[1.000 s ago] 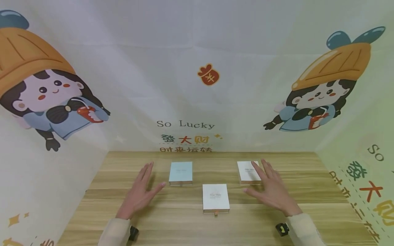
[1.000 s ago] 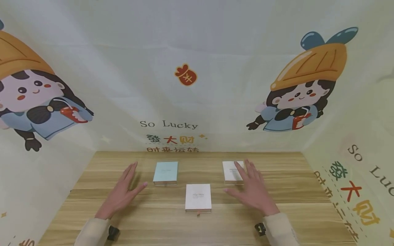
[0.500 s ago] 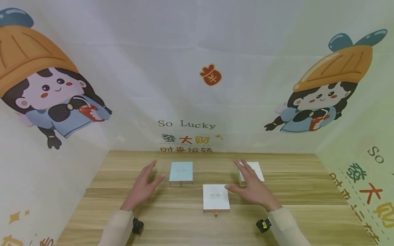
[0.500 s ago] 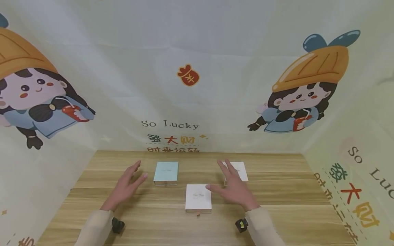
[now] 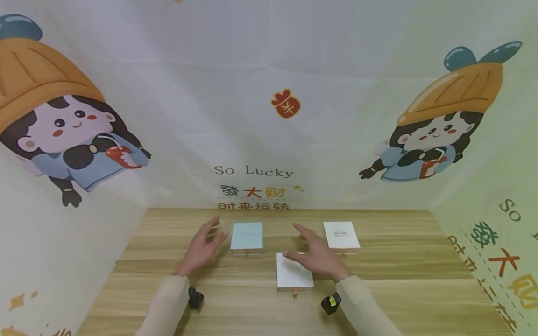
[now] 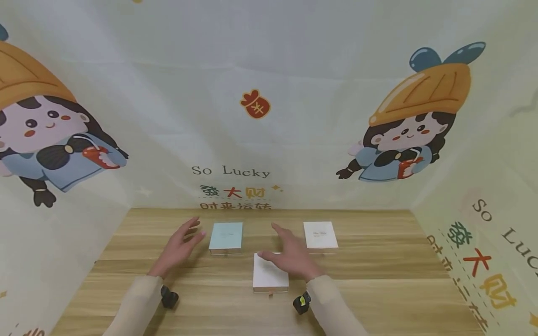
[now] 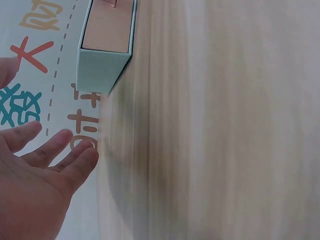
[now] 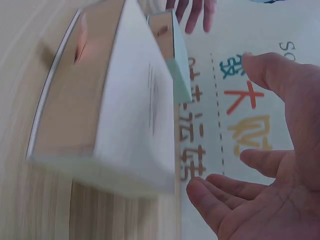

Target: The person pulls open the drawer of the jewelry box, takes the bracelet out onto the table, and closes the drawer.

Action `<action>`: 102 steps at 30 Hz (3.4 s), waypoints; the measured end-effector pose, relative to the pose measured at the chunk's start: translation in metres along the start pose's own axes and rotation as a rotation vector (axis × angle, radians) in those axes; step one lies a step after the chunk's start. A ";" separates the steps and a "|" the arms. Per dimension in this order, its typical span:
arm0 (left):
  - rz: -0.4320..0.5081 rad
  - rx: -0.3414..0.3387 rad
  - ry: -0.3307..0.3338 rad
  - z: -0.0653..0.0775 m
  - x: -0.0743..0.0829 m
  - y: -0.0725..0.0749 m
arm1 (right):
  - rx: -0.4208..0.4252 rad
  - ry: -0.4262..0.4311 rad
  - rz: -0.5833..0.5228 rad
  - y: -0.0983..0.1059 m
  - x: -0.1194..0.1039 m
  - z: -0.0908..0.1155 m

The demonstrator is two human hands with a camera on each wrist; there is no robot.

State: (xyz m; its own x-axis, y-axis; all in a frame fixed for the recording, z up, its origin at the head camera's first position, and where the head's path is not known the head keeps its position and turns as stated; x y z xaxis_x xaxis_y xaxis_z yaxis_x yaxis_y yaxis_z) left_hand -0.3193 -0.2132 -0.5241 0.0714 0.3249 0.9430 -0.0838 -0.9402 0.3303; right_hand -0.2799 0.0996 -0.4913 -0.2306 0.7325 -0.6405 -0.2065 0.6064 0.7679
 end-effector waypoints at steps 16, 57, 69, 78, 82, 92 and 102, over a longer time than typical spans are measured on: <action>0.103 -0.030 0.132 -0.030 -0.012 -0.013 | -0.061 -0.053 -0.115 -0.043 -0.027 -0.033; 0.070 0.088 0.118 -0.041 -0.021 -0.020 | 0.027 -0.148 -0.047 -0.069 -0.046 -0.072; 0.055 0.122 0.112 -0.024 -0.019 -0.010 | 0.013 -0.123 -0.082 -0.063 -0.044 -0.077; 0.007 0.184 0.114 -0.001 -0.016 -0.005 | 0.031 -0.120 -0.040 -0.059 -0.041 -0.082; 0.005 0.219 0.123 0.010 -0.013 -0.003 | 0.057 -0.120 -0.012 -0.057 -0.043 -0.083; 0.010 0.282 0.153 0.034 -0.008 -0.012 | 0.109 -0.085 0.009 -0.057 -0.041 -0.091; -0.059 0.336 0.100 0.048 0.003 -0.025 | 0.088 -0.063 0.062 -0.061 -0.043 -0.103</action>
State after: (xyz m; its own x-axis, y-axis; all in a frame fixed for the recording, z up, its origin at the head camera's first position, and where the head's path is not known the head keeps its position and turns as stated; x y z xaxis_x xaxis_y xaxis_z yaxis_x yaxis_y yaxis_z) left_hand -0.2696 -0.1933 -0.5317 -0.0328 0.3721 0.9276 0.2503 -0.8955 0.3680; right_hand -0.3550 -0.0008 -0.5112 -0.1791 0.7856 -0.5922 -0.1088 0.5824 0.8056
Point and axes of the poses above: each hand's wrist, its own z-axis away from the middle knuckle, its own y-axis out of the back of the hand, x = y × z, the point moved 8 cm from there along -z, towards the middle knuckle, and after that the axes turned 12 degrees about z, right-handed, at the moved point
